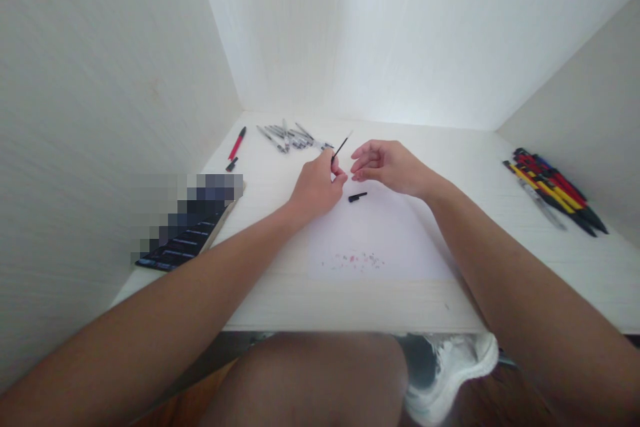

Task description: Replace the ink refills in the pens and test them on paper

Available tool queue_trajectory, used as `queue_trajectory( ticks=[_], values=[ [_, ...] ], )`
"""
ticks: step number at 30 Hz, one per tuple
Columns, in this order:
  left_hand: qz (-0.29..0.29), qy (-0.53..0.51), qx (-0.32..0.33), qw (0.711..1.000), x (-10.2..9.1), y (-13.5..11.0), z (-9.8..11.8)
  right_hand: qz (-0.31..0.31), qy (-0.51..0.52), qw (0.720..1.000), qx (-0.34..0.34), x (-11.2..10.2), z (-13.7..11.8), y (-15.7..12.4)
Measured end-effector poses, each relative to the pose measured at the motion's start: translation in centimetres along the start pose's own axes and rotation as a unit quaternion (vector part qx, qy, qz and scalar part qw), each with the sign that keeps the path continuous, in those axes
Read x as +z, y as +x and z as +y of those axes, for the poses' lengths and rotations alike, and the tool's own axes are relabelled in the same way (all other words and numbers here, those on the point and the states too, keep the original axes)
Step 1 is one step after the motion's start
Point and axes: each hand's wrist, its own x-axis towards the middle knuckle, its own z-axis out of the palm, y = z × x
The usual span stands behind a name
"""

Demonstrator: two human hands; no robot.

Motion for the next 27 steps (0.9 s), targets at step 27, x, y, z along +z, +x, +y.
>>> queue_trajectory(
  ticks=[27],
  values=[
    [0.085, -0.134, -0.026, 0.987, -0.3, 0.1, 0.9, 0.039, -0.018, 0.999, -0.022, 0.6, -0.9, 0.0]
  ],
)
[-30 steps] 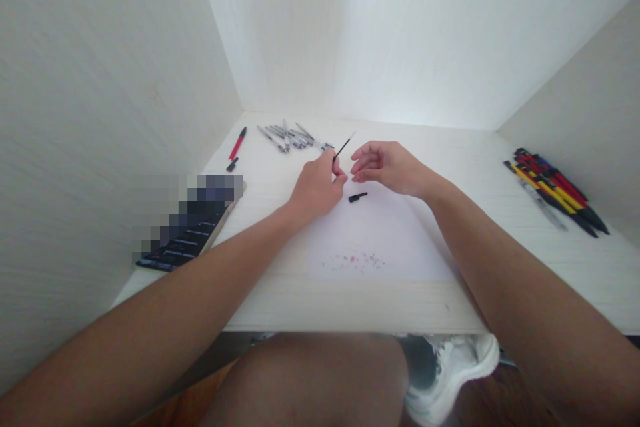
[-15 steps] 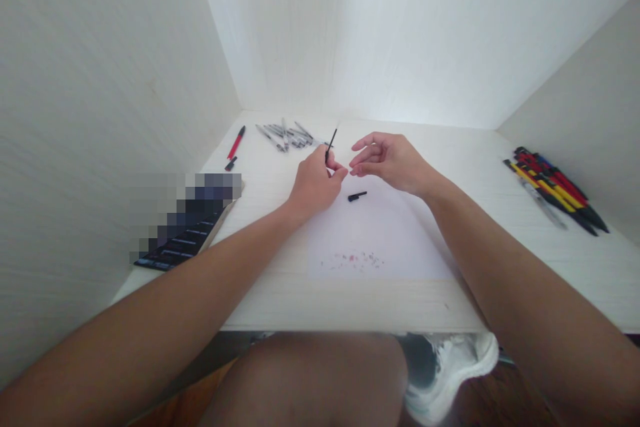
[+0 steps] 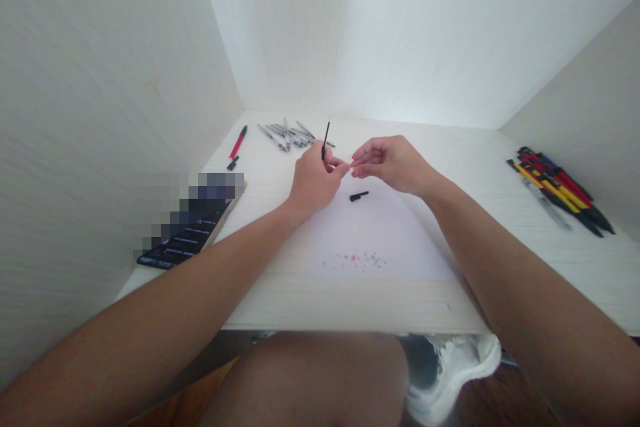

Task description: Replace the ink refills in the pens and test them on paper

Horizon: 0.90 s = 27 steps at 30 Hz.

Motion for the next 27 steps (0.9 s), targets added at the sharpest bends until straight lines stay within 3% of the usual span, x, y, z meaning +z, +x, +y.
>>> queue_trajectory(
  ticks=[10, 14, 20, 23, 27],
  values=[
    [0.004, -0.007, 0.016, 1.000, 0.4, -0.1, -0.4, -0.002, -0.150, 0.986, -0.073, -0.1, 0.4, -0.4],
    [-0.018, -0.007, 0.023, 1.000, 0.7, -0.3, -0.7, 0.087, -0.226, 0.967, -0.077, -2.5, -0.1, -0.3],
    [-0.020, 0.020, 0.046, 0.999, 1.2, 0.1, -1.4, 0.240, -0.343, 0.908, -0.024, -6.6, 0.0, -1.6],
    [-0.019, 0.029, 0.050, 0.998, 1.2, 0.0, -1.4, 0.251, -0.400, 0.881, 0.017, -6.1, 0.7, -3.0],
    [-0.033, 0.041, 0.053, 0.997, 1.2, -0.2, -1.2, 0.220, -0.423, 0.876, 0.074, -3.9, 1.7, -4.5]
  ],
)
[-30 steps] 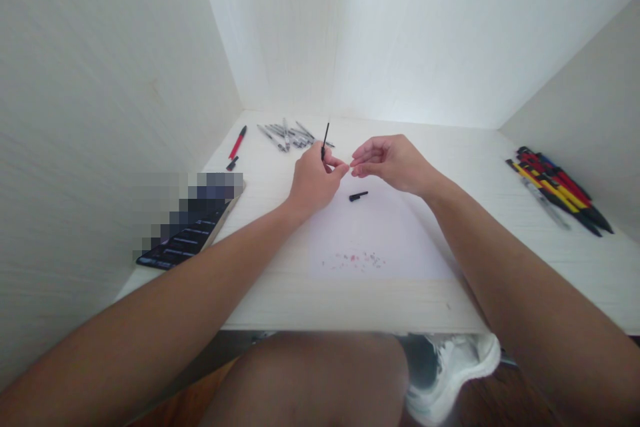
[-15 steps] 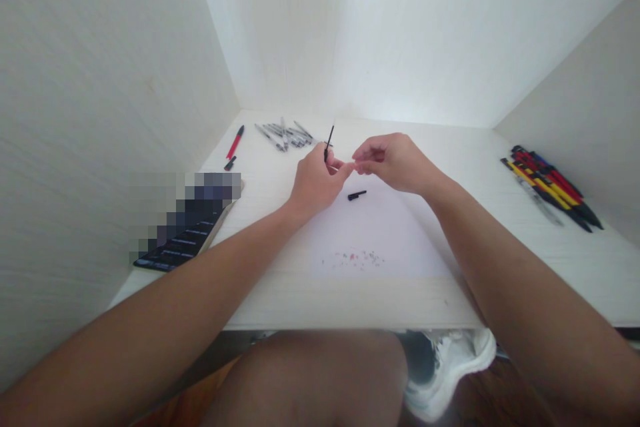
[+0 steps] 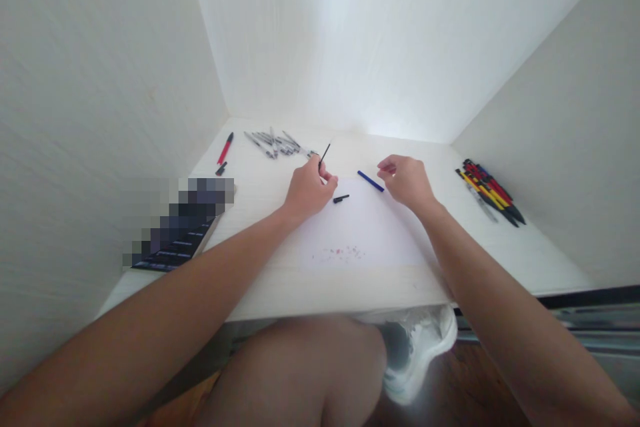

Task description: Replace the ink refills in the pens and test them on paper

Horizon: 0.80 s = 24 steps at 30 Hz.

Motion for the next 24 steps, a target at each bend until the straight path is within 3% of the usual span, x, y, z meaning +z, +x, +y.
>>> queue_trajectory(
  ticks=[4, 10, 20, 24],
  values=[
    [-0.007, 0.015, 0.002, 1.000, 0.0, -0.1, 0.1, -0.043, -0.020, 0.999, 0.013, 1.0, -0.8, -0.9],
    [-0.001, 0.028, 0.001, 1.000, 0.2, 0.1, 0.0, -0.070, -0.120, 0.989, -0.040, 1.4, -2.4, -0.4],
    [-0.007, -0.010, 0.006, 1.000, 0.5, -0.3, 0.2, -0.103, -0.090, 0.987, -0.080, 2.4, -4.6, 3.9],
    [-0.005, -0.019, -0.001, 1.000, 0.4, -0.2, 0.4, -0.092, -0.111, 0.987, -0.075, 2.8, -4.8, 4.3]
  ],
)
